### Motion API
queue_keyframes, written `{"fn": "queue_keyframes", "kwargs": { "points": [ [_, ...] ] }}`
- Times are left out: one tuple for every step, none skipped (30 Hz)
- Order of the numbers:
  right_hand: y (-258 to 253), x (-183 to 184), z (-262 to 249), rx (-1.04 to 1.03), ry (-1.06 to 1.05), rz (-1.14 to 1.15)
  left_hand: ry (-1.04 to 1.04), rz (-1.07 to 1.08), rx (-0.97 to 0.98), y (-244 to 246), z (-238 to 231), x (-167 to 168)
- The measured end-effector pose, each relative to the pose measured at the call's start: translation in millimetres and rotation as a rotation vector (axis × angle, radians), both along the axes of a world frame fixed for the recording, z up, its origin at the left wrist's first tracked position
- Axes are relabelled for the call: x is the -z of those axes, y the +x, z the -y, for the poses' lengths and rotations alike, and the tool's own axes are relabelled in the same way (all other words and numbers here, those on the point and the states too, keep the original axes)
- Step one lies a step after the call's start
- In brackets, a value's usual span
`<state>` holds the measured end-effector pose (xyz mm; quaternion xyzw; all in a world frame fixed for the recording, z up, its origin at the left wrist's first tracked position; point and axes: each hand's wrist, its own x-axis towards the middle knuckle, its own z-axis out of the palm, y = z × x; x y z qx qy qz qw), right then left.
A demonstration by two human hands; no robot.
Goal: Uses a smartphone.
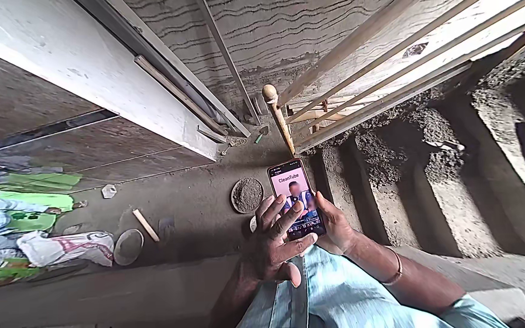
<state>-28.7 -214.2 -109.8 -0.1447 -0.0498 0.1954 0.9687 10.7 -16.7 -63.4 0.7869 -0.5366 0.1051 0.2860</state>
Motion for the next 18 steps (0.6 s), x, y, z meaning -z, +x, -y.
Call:
{"fn": "queue_keyframes", "kwargs": {
  "points": [
    [0.1, 0.3, -0.2, 0.001, 0.006, 0.002, 0.024, 0.001, -0.002, -0.3, 0.3, -0.7],
    [0.0, 0.5, -0.5, 0.003, 0.012, 0.002, 0.038, -0.001, 0.000, -0.6, 0.7, -0.8],
    [0.0, 0.3, -0.8, 0.008, 0.012, 0.000, 0.045, -0.003, 0.003, -0.6, 1.2, -0.4],
    [-0.1, 0.1, -0.9, 0.011, 0.012, -0.002, 0.053, 0.001, 0.004, -0.4, 1.7, 0.0],
    [-0.4, -0.4, -0.9, 0.019, 0.003, -0.004, 0.062, 0.006, 0.003, -0.3, 1.9, 0.0],
    [-0.7, -0.9, -0.7, 0.027, -0.007, -0.004, 0.071, 0.013, 0.002, -0.2, 2.0, -0.1],
    [-0.8, -1.0, -0.4, 0.031, -0.014, -0.001, 0.077, 0.018, -0.001, 0.0, 2.1, -0.1],
    [-0.8, -0.2, -0.2, 0.030, -0.016, 0.001, 0.077, 0.022, -0.004, 0.2, 2.1, 0.1],
    [-1.0, 1.4, -0.2, 0.021, -0.012, 0.000, 0.073, 0.023, -0.005, 0.3, 2.1, 0.3],
    [-1.0, 2.8, -0.2, 0.013, -0.004, 0.000, 0.069, 0.024, -0.004, 0.4, 2.0, 0.8],
    [-1.2, 3.3, -0.2, 0.012, -0.004, -0.003, 0.071, 0.023, -0.004, 0.5, 1.9, 1.1],
    [-1.2, 4.0, -0.2, 0.013, -0.005, 0.000, 0.077, 0.023, -0.004, 0.6, 1.8, 1.2],
    [-1.2, 4.9, -0.2, 0.013, 0.000, 0.005, 0.082, 0.024, -0.003, 0.6, 1.7, 1.5],
    [-1.2, 5.2, -0.3, 0.012, 0.006, 0.007, 0.082, 0.023, -0.001, 0.5, 1.7, 1.8],
    [-1.4, 5.0, -0.2, 0.012, 0.007, 0.007, 0.081, 0.021, 0.000, 0.2, 1.9, 2.0],
    [-1.6, 4.6, 0.1, 0.012, 0.007, 0.002, 0.072, 0.016, 0.003, 0.0, 2.1, 2.4],
    [-1.7, 4.3, 0.4, 0.014, 0.003, -0.005, 0.054, 0.005, 0.007, -0.2, 2.4, 3.0],
    [-1.8, 4.7, 0.7, 0.011, 0.005, -0.008, 0.032, -0.002, 0.010, -0.3, 2.2, 3.4]
  ]
}}
